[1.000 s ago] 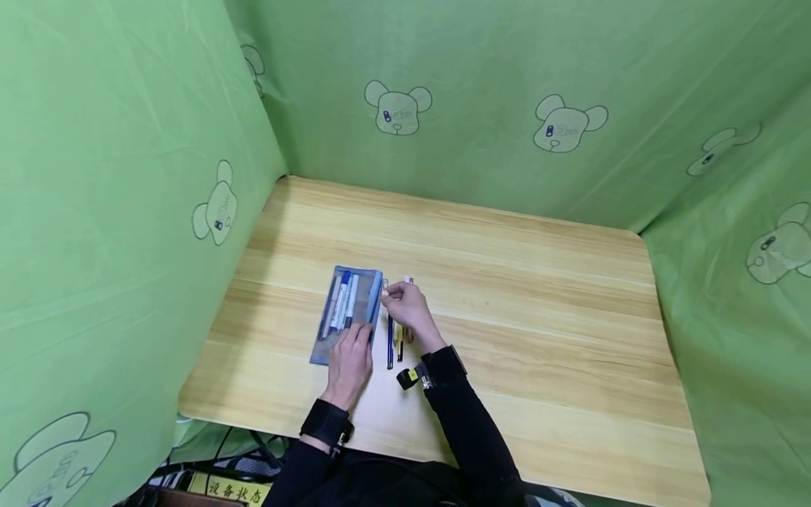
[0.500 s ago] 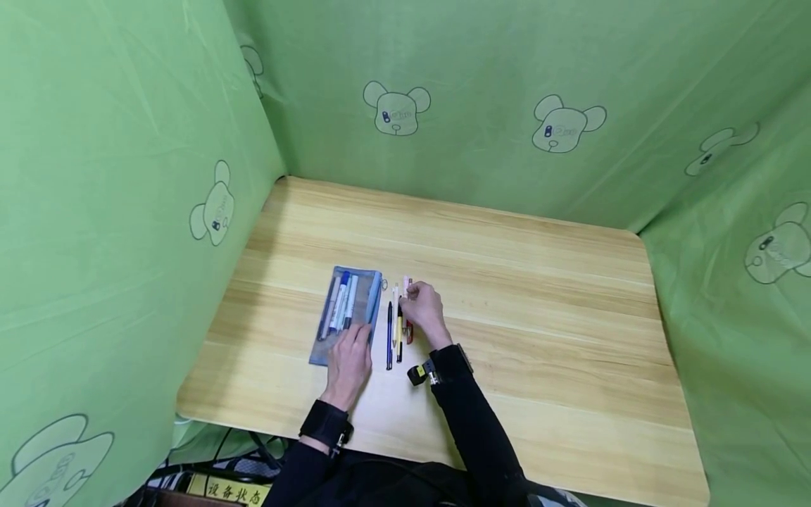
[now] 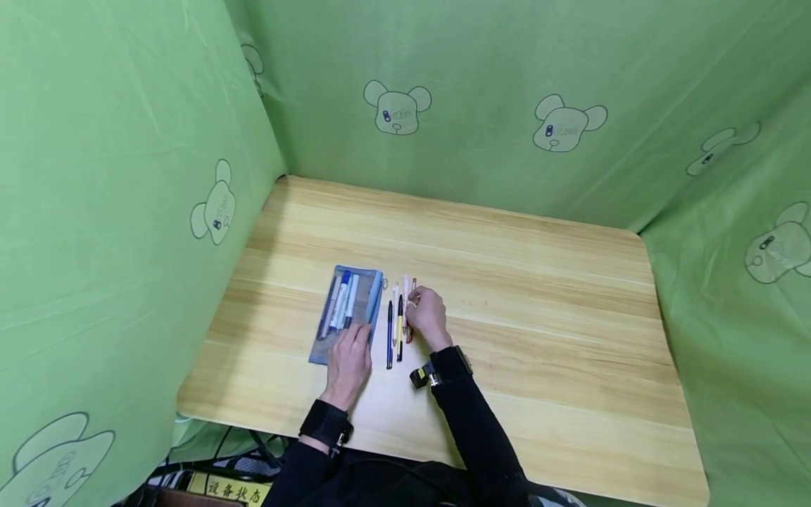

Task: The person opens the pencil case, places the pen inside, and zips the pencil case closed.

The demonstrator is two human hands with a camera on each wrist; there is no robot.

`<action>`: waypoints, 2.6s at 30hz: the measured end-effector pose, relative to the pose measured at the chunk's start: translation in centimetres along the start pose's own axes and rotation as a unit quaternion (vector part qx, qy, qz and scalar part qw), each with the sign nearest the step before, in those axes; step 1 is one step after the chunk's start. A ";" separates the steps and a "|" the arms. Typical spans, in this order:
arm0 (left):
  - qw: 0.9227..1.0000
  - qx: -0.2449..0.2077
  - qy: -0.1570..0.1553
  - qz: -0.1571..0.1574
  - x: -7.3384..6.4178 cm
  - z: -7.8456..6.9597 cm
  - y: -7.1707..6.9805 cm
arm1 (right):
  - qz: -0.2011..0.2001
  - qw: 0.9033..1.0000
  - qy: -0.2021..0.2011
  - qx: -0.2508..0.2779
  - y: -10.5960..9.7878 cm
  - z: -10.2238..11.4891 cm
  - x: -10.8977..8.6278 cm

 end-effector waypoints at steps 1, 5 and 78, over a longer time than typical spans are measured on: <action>1.000 0.000 0.000 -0.001 0.0 0.0 0.0 | -0.003 1.000 0.000 -0.006 0.0 -0.1 0.1; 1.000 0.002 0.002 -0.004 0.0 0.0 0.0 | -0.006 1.000 0.007 -0.028 0.2 -0.5 0.2; 1.000 -0.006 -0.018 0.010 0.0 0.4 -0.1 | 0.241 0.967 0.042 0.076 0.5 1.1 -1.8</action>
Point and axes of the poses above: each hand's wrist, its own x-axis towards the middle knuckle, its own y-axis out of the palm, z = x × y, the point moved 6 cm from there along x, towards the middle knuckle, and after that the axes turned 6 degrees about y, right-handed, at the moved point
